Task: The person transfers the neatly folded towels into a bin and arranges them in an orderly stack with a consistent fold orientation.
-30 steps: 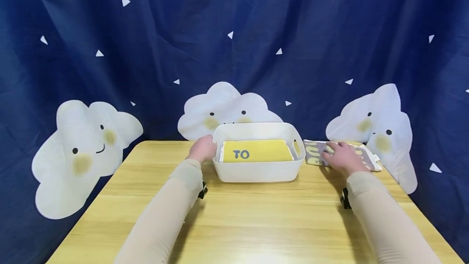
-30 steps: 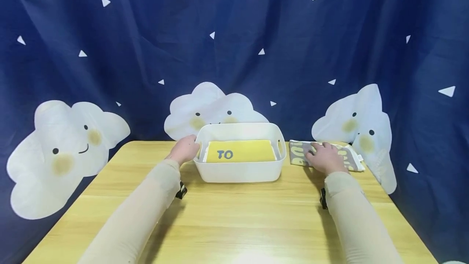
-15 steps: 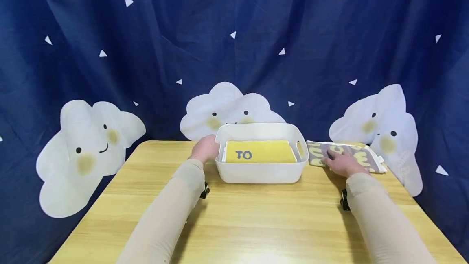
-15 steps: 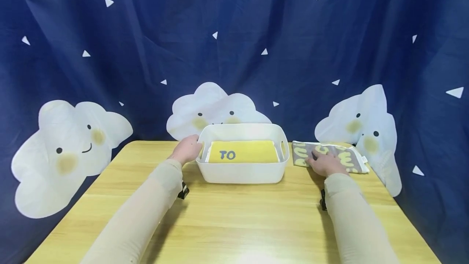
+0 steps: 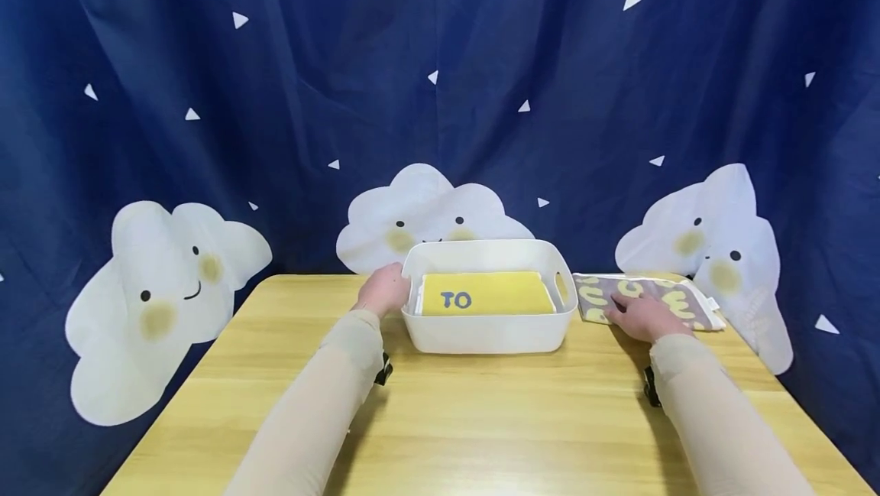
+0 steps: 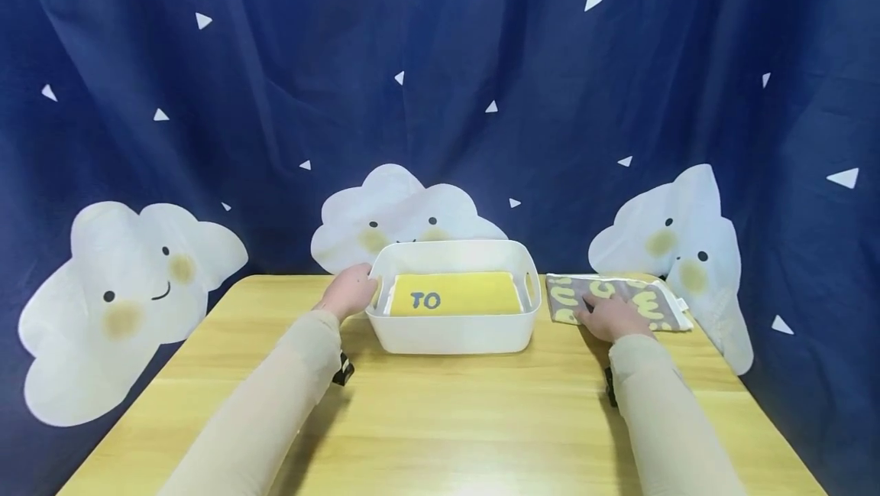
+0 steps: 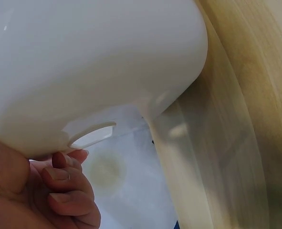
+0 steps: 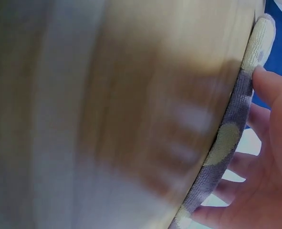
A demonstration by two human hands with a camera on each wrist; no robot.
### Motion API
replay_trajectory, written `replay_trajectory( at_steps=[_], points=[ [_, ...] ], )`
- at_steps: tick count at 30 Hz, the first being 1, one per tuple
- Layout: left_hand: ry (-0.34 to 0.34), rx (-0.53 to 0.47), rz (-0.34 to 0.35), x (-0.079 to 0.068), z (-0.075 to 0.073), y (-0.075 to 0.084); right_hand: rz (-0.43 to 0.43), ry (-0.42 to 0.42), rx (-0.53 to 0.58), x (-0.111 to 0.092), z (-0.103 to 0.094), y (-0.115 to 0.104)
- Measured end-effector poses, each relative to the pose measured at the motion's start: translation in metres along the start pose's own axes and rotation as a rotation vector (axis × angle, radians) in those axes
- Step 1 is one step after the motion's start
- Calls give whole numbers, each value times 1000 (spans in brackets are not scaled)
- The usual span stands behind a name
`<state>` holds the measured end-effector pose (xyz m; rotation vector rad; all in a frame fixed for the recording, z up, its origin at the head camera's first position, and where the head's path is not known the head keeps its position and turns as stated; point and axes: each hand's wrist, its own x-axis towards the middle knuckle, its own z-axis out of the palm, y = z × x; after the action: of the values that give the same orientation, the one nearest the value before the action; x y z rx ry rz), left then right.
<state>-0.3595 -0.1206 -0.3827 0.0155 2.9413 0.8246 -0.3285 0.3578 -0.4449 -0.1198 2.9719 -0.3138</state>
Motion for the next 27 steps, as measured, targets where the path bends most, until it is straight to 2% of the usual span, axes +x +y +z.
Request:
replay_trajectory(
  at_steps=[12, 18, 22, 27],
  points=[
    [-5, -20, -10, -13, 23, -10, -27, 4, -43, -34, 14, 3],
    [-4, 0, -21, -15, 18, -12, -80, 24, -39, -48, 8, -1],
    [22, 16, 9, -10, 13, -11, -106, 32, -41, -55, -1, -3],
    [13, 23, 23, -3, 10, -9, -122, 12, -56, -66, -6, -1]
  ],
)
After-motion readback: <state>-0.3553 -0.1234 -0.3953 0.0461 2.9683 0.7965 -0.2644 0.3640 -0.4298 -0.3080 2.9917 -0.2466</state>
